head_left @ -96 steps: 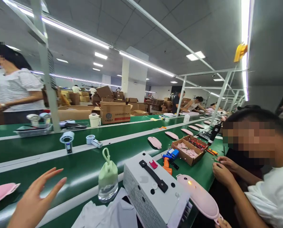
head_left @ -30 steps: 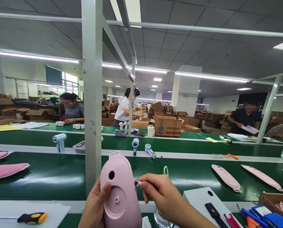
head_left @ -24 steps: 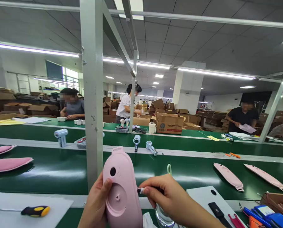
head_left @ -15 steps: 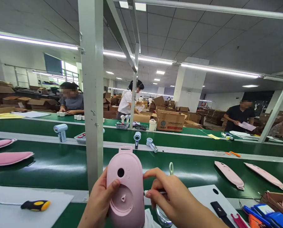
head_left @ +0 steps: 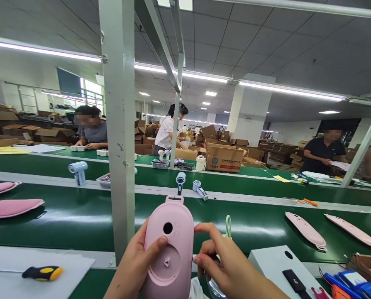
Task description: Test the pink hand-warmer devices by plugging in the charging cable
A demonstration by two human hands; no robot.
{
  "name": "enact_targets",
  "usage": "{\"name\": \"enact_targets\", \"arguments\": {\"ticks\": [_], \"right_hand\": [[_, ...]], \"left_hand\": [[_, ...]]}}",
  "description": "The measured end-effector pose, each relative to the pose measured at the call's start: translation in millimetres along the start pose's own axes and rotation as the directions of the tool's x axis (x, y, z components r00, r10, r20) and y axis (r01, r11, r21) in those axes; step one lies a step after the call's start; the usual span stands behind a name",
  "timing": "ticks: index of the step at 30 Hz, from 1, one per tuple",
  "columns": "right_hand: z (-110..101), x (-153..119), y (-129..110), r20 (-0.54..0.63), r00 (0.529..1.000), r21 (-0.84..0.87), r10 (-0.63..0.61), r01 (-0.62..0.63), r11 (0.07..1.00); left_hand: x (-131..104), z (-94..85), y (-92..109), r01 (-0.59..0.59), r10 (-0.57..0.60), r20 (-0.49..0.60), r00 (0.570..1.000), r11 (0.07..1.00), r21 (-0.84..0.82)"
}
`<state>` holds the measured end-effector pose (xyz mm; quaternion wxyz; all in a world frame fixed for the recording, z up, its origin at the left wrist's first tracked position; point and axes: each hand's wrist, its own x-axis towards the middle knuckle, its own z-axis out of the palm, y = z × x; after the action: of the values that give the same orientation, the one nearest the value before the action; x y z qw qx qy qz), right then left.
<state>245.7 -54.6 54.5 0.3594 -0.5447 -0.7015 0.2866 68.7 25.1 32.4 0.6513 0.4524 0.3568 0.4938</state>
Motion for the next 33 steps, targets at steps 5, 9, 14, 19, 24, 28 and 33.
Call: {"name": "enact_targets", "arguments": {"ticks": [5,9,14,19,24,28,33], "right_hand": [[-1.3,2.7,-0.4,-0.005,0.998,0.055,0.068,-0.068,0.996],[-7.9,4.6,-5.5,0.01,0.995,-0.017,0.102,-0.102,0.995],[-11.1,3.5,-5.1,0.047,0.993,-0.13,0.11,-0.103,0.986],[-7.3,3.4,0.7,0.025,0.996,-0.079,0.083,-0.081,0.994],[-2.9,5.7,7.1,0.045,0.994,-0.025,0.103,-0.102,0.994],[2.0,6.1,8.1,0.024,0.996,-0.05,0.089,-0.088,0.995],[6.3,4.6,6.2,0.072,0.993,0.019,0.088,-0.09,0.996]], "left_hand": [[2.2,-2.1,0.6,0.007,-0.007,0.002,1.0,0.999,0.043],[11.3,-5.4,-2.2,-0.013,0.01,0.04,0.999,0.996,0.088],[12.7,-6.4,-3.9,-0.057,0.04,0.095,0.995,0.982,0.178],[0.4,-2.6,-0.5,-0.166,0.153,0.065,0.986,0.937,0.307],[-6.3,1.4,4.4,-0.212,0.211,0.046,0.976,0.895,0.392],[-9.6,0.8,14.1,-0.185,0.177,0.056,0.983,0.903,0.387],[-21.2,-0.1,27.5,-0.142,0.124,0.071,0.99,0.91,0.39]]}}
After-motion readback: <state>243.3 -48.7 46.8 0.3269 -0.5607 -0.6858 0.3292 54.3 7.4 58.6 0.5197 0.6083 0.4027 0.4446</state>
